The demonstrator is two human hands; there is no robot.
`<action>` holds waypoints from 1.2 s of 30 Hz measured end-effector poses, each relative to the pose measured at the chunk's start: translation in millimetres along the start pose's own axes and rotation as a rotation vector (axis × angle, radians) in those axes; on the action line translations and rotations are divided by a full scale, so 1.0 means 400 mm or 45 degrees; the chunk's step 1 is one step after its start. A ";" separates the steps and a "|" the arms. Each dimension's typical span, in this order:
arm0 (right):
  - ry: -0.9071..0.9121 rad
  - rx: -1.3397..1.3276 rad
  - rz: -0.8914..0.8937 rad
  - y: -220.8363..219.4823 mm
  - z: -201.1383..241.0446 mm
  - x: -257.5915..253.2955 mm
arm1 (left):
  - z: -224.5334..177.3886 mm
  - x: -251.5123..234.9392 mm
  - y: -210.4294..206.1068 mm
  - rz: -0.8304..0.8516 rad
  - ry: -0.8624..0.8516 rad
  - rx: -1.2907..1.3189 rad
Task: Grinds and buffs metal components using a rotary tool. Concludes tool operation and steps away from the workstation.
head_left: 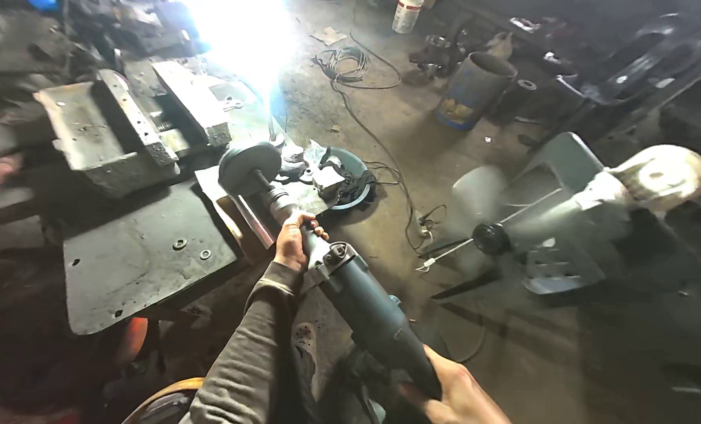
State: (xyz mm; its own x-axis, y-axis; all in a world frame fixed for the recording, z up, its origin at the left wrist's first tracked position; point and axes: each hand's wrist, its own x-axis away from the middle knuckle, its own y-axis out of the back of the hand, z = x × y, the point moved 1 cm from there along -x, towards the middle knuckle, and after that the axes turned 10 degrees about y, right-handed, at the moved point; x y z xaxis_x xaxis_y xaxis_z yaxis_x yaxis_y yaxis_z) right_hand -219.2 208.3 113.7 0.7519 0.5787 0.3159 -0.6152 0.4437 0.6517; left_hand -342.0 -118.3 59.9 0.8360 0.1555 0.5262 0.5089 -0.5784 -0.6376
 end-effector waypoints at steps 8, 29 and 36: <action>0.010 -0.072 -0.069 0.008 -0.033 -0.017 | 0.034 -0.066 -0.028 0.012 0.101 -0.049; 0.020 0.059 0.068 -0.017 0.054 0.005 | -0.033 0.044 0.073 0.037 -0.046 0.077; 0.019 0.086 0.127 -0.024 0.050 -0.001 | -0.026 0.058 0.115 -0.006 -0.083 0.171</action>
State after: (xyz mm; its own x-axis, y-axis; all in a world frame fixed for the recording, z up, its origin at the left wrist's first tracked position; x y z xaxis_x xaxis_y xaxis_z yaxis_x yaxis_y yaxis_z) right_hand -209.0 190.2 121.2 0.6840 0.6280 0.3712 -0.6689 0.3369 0.6627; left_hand -301.2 -149.5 48.7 0.8427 0.2120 0.4949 0.5323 -0.4658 -0.7068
